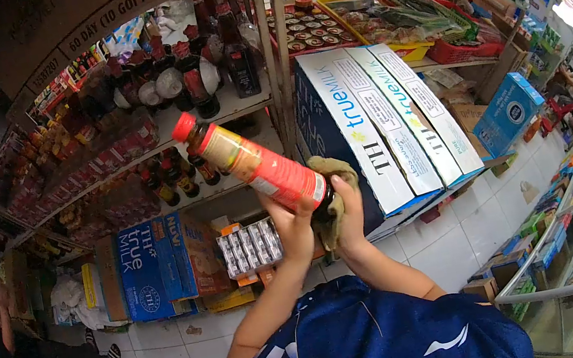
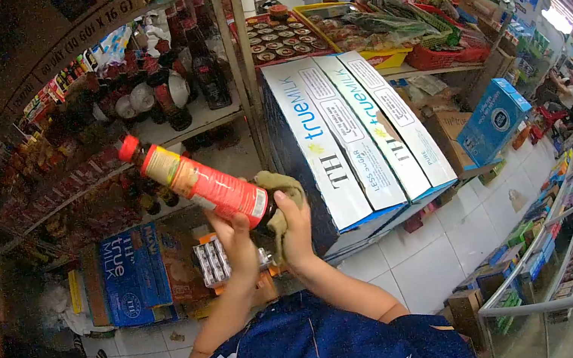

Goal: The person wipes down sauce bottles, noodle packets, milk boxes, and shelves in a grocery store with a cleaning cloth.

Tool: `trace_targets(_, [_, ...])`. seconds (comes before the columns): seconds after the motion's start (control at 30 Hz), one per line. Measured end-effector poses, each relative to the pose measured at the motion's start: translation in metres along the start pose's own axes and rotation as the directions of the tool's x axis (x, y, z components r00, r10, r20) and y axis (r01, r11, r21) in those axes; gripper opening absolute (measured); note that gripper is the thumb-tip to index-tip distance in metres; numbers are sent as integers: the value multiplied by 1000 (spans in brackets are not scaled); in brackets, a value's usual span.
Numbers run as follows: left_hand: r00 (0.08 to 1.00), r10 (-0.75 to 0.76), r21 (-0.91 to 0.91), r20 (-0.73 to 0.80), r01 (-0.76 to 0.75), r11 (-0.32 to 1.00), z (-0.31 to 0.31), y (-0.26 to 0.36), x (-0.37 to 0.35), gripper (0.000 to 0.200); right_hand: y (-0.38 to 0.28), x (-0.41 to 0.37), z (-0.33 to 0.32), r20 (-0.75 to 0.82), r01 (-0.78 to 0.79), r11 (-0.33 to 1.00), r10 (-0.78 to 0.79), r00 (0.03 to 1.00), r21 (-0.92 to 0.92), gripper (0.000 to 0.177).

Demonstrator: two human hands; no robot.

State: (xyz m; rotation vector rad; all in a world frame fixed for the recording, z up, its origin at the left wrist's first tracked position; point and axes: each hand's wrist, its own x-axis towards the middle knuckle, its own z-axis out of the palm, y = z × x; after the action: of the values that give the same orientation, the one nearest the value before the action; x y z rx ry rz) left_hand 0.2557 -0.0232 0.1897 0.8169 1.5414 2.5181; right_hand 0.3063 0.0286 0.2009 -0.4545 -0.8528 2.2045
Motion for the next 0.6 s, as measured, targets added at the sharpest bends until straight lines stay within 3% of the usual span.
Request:
trace_targets(0.03, [993, -111, -65, -33, 109, 992, 1, -1, -7, 78, -3, 1, 1, 110, 296, 936, -280, 954, -191, 28])
trace_targets(0.07, [987, -137, -81, -79, 131, 988, 0, -1, -8, 73, -1, 7, -7, 259, 442, 835, -371, 892, -328, 28])
trace_targets(0.1, [979, -164, -98, -123, 153, 983, -2, 0, -7, 67, -1, 6, -7, 295, 434, 828, -341, 893, -355, 29])
trace_targets(0.17, [984, -120, -38, -129, 116, 993, -11, -6, -1, 57, 1, 6, -11, 424, 570, 635, -387, 819, -522, 32])
trace_targets(0.2, [978, -179, -111, -104, 168, 980, -17, -10, 3, 58, -1, 5, -10, 483, 629, 530, -404, 777, -569, 38])
trace_targets(0.23, [969, -235, -183, -76, 218, 959, -20, -14, 6, 59, -5, 4, -8, 485, 633, 527, -408, 774, -567, 38])
trace_targets(0.27, [970, -231, -183, -75, 214, 960, -21, -15, 6, 59, -9, 4, -5, 545, 694, 408, -431, 719, -594, 42])
trace_targets(0.3, [983, -176, -66, -56, 173, 983, -19, -8, 6, 60, -11, 4, -3, 604, 743, 283, -442, 663, -607, 45])
trace_targets(0.33, [992, -125, 51, -32, 127, 991, -18, -5, 6, 62, -13, 7, -1, 640, 753, 245, -407, 651, -611, 51])
trace_targets(0.37, [1000, 14, 136, 21, -16, 991, -17, -13, 6, 65, -14, 11, 1, 637, 750, 248, -406, 655, -613, 51])
trace_targets(0.43, [969, -16, 243, 247, -46, 969, -13, 6, 0, 68, -19, 21, 4, 548, 688, 498, -419, 724, -529, 56])
trace_targets(0.47, [946, -87, 273, 311, -1, 962, -13, 2, -4, 70, -28, 23, 7, 461, 542, 691, -327, 825, -479, 62])
trace_targets(0.5, [912, -70, 185, 404, -7, 983, -12, -2, -9, 69, -45, 23, 13, 402, 389, 786, -196, 894, -481, 65])
trace_targets(0.57, [843, -230, 154, 486, 176, 972, -11, 5, -20, 69, -57, 45, 1, 438, 282, 903, -121, 891, -324, 66])
trace_targets(0.6, [804, -293, 50, 517, 313, 948, -8, 8, -26, 68, -64, 44, 8, 497, 158, 976, -62, 865, -152, 67])
